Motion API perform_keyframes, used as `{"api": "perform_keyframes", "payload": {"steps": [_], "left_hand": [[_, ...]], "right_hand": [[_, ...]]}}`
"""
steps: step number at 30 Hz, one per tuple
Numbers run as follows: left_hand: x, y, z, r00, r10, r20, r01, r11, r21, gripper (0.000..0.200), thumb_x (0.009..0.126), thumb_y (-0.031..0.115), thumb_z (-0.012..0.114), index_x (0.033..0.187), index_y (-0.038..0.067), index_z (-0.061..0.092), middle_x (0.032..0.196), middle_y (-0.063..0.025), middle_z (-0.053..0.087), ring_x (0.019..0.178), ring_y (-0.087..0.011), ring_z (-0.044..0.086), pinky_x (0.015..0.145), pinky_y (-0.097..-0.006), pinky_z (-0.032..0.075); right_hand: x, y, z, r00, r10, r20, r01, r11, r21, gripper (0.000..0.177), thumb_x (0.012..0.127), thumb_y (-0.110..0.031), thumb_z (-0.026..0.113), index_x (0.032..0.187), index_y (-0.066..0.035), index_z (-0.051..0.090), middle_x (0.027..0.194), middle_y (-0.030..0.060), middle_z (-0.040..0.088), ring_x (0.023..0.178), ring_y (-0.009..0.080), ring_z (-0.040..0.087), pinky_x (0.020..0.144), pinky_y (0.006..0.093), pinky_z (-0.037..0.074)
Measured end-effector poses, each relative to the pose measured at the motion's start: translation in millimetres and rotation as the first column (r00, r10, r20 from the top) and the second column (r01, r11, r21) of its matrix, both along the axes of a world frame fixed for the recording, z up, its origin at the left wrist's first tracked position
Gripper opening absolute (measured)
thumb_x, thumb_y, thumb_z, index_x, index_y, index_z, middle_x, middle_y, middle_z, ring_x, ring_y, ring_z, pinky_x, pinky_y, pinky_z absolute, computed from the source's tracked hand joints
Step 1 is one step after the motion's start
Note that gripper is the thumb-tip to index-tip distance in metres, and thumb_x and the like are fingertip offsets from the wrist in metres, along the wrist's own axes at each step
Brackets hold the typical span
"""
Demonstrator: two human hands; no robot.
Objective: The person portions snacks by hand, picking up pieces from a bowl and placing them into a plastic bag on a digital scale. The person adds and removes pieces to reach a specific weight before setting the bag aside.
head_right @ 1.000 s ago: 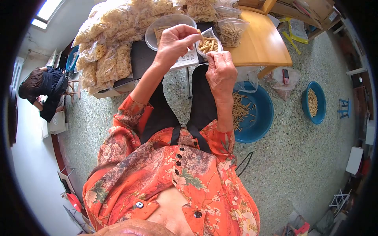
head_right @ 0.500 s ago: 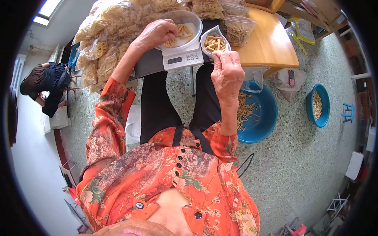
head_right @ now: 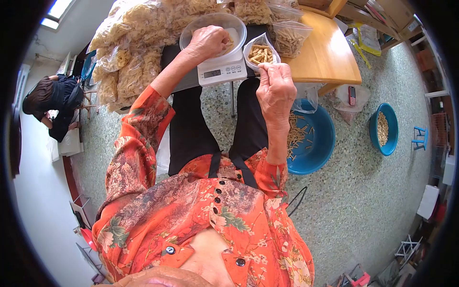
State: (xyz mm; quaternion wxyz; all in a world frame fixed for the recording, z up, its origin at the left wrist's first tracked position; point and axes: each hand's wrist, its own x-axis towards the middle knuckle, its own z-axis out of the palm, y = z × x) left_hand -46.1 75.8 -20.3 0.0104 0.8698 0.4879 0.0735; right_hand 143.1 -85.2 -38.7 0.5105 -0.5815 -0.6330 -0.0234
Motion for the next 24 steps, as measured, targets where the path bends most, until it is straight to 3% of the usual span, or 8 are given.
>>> {"api": "perform_keyframes", "payload": {"steps": [6,8,9,11,12,14,15,24], "left_hand": [[-8,0,1,0.996,-0.065,0.057,0.065,0.998,-0.001,0.016,0.073,0.014,0.070,0.089,0.010,0.074,0.089,-0.0127,0.073,0.085,-0.0326,0.071,0.076,-0.0462,0.055],[-14,0,3,0.922,-0.014,0.387,0.046,0.996,-0.074,0.013,0.077,0.013,0.072,0.088,0.006,0.074,0.084,-0.0099,0.073,0.074,-0.0237,0.070,0.071,-0.0395,0.056],[-16,1,3,0.922,-0.015,0.386,0.046,0.996,-0.071,0.013,0.077,0.013,0.072,0.088,0.006,0.074,0.084,-0.0099,0.073,0.074,-0.0237,0.070,0.071,-0.0395,0.056],[-20,-3,13,0.551,0.335,0.764,0.194,0.839,-0.508,0.014,0.085,0.013,0.074,0.092,0.001,0.071,0.081,-0.0071,0.071,0.066,-0.0124,0.065,0.057,-0.0274,0.053],[-23,-5,18,0.550,0.334,0.765,0.192,0.841,-0.505,0.014,0.085,0.013,0.074,0.092,0.001,0.071,0.081,-0.0071,0.071,0.066,-0.0124,0.065,0.057,-0.0274,0.053],[-26,-8,22,0.140,0.759,0.635,0.640,0.420,-0.644,0.015,0.092,0.010,0.070,0.099,-0.003,0.067,0.083,-0.0072,0.069,0.065,-0.0072,0.062,0.046,-0.0176,0.048],[-23,-13,21,0.077,0.810,0.582,0.702,0.371,-0.609,0.017,0.093,0.008,0.070,0.103,-0.003,0.064,0.085,-0.0100,0.069,0.065,-0.0082,0.063,0.041,-0.0144,0.045],[16,-61,28,-0.012,0.841,0.541,0.761,0.359,-0.541,0.020,0.089,0.007,0.075,0.104,-0.003,0.067,0.089,-0.0113,0.072,0.065,-0.0080,0.065,0.040,-0.0155,0.045]], "right_hand": [[-1,0,1,1.000,-0.007,0.006,0.007,1.000,-0.001,0.008,0.088,-0.009,0.073,0.095,-0.007,0.073,0.089,0.0105,0.064,0.079,0.0306,0.067,0.070,0.0402,0.055],[-1,1,1,1.000,-0.008,0.011,0.007,1.000,0.009,0.008,0.088,-0.008,0.073,0.095,-0.007,0.073,0.090,0.0108,0.064,0.079,0.0309,0.067,0.071,0.0404,0.055],[-1,1,1,1.000,-0.007,0.014,0.007,1.000,0.012,0.008,0.088,-0.008,0.073,0.095,-0.007,0.073,0.090,0.0110,0.064,0.080,0.0312,0.067,0.071,0.0405,0.055],[-1,3,-2,1.000,0.001,0.013,-0.001,1.000,0.016,0.008,0.088,-0.008,0.072,0.095,-0.007,0.073,0.090,0.0113,0.064,0.080,0.0315,0.067,0.071,0.0407,0.055],[-1,4,-3,1.000,0.007,0.012,-0.007,1.000,0.018,0.008,0.088,-0.008,0.072,0.096,-0.007,0.073,0.091,0.0115,0.064,0.081,0.0319,0.067,0.072,0.0409,0.055],[-3,4,-1,1.000,0.007,0.012,-0.008,1.000,0.012,0.008,0.088,-0.008,0.072,0.096,-0.006,0.073,0.091,0.0117,0.064,0.081,0.0321,0.067,0.072,0.0411,0.055],[-4,3,0,1.000,0.006,0.012,-0.006,1.000,0.004,0.008,0.088,-0.008,0.072,0.096,-0.006,0.073,0.091,0.0119,0.065,0.082,0.0322,0.067,0.072,0.0412,0.055],[-4,4,-2,1.000,0.015,-0.007,-0.015,1.000,0.024,0.007,0.089,-0.009,0.071,0.096,-0.006,0.072,0.090,0.0127,0.064,0.081,0.0330,0.067,0.072,0.0415,0.055]]}}
